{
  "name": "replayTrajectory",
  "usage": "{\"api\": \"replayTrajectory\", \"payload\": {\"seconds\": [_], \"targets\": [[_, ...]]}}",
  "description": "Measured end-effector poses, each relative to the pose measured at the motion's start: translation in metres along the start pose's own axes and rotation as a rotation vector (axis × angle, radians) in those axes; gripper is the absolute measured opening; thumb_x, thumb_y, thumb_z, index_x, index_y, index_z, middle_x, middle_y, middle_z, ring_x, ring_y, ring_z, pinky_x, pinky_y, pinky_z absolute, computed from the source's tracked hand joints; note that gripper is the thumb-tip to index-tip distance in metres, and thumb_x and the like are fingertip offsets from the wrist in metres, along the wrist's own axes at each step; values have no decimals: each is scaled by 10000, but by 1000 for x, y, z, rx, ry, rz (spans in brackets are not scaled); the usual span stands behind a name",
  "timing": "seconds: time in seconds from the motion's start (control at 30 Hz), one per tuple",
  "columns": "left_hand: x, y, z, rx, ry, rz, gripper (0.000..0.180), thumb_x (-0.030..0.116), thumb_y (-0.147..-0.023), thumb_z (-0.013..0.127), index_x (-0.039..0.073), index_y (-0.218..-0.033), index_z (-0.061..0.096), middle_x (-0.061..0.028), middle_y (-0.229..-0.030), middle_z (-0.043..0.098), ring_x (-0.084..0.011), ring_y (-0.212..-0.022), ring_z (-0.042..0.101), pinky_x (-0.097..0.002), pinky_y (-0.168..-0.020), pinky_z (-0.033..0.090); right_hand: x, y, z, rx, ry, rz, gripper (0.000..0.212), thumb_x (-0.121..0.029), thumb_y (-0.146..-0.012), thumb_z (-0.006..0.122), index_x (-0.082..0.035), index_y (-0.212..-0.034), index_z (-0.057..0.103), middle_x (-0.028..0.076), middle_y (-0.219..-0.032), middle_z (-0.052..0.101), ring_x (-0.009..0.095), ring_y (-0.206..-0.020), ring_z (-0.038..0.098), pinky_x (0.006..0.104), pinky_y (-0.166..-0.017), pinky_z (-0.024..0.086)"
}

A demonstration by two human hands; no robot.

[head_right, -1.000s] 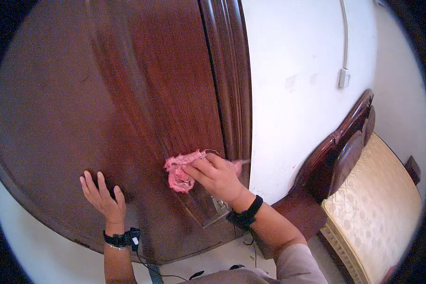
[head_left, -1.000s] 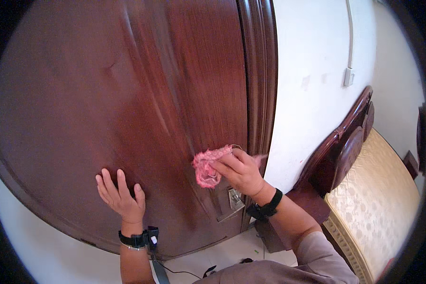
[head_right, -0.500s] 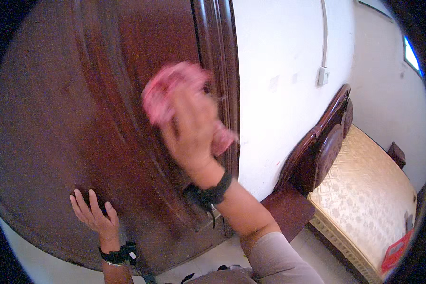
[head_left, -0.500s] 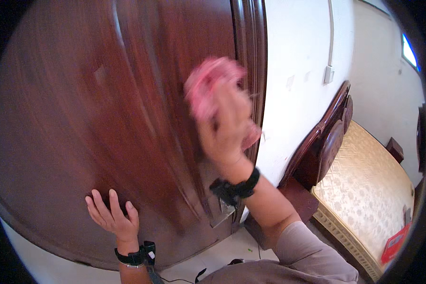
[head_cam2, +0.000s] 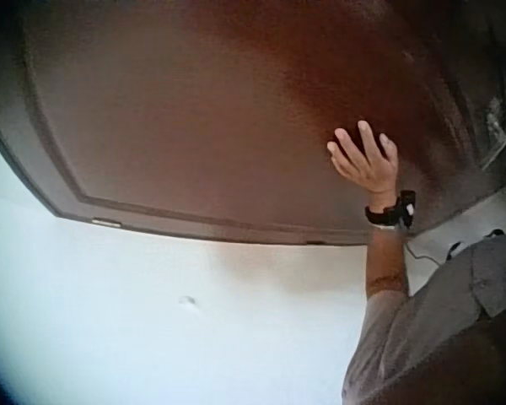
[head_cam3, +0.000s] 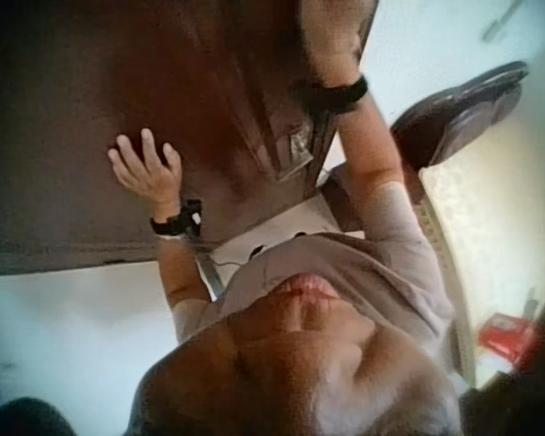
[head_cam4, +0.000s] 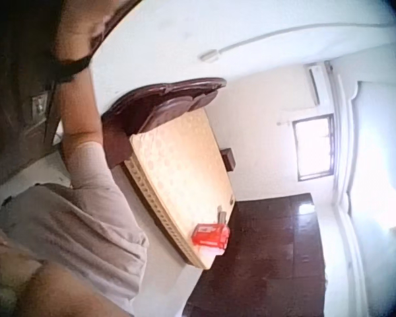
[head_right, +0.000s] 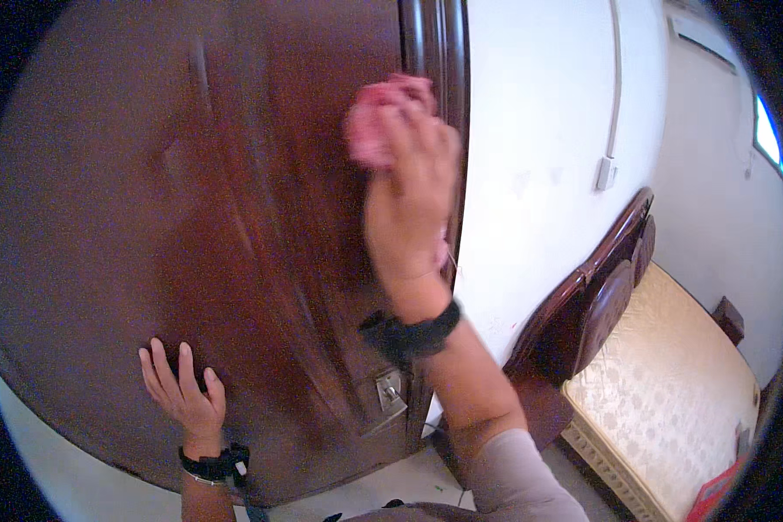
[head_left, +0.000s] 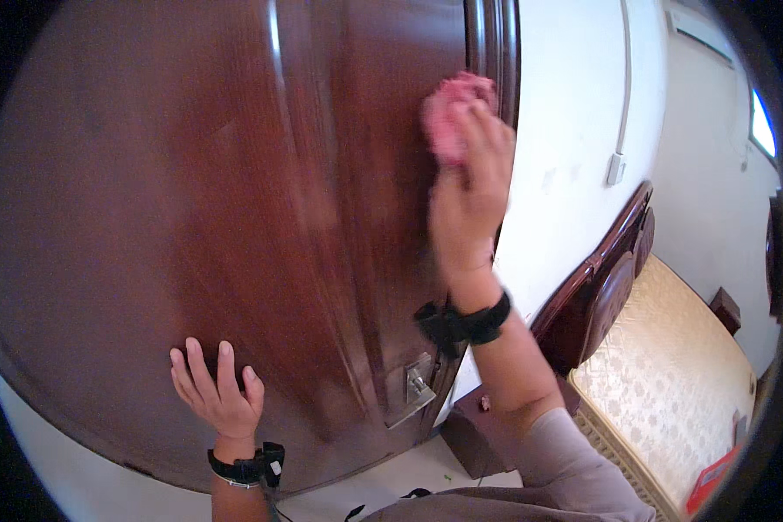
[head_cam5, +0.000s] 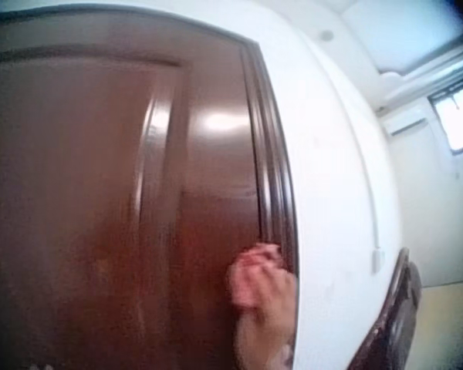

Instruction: Cleaning a wooden door by wiping it with a pink cloth.

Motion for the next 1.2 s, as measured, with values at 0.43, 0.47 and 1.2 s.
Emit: {"api": "replayTrajectory", "payload": {"seconds": [0.43,0.47,1.2], "targets": [[-8,7,3,24,14,-30,410,361,-944,521,225,-1326,580,-143,-1511,409,-373,-1418,316,-540,-1110,277,1,-10,13,-45,-207,-19,222,-10,-825,580,-47,-1031,655,121,-1146,643,322,-1039,598,419,-941,459],[-5,6,3,29,5,-48,410,361,-944,521,225,-1326,580,-143,-1511,409,-373,-1418,316,-540,-1110,277,12,-15,10,10,-271,235,207,12,-845,569,-33,-1029,652,132,-1159,642,322,-1057,594,415,-953,453],[-12,20,4,-15,84,79,378,305,-870,618,295,-1246,653,-55,-1433,499,-327,-1333,425,-493,-1045,357,30,-71,24,-11,-8,65,363,53,-840,559,-27,-1189,618,166,-1194,607,354,-1122,564,436,-1000,441]]}}
Point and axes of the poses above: each hand's wrist, its own y-axis away from the middle knuckle, its own z-axis out of the palm, x = y × z, the point moved 2 cm from there along -y, towards the middle knuckle
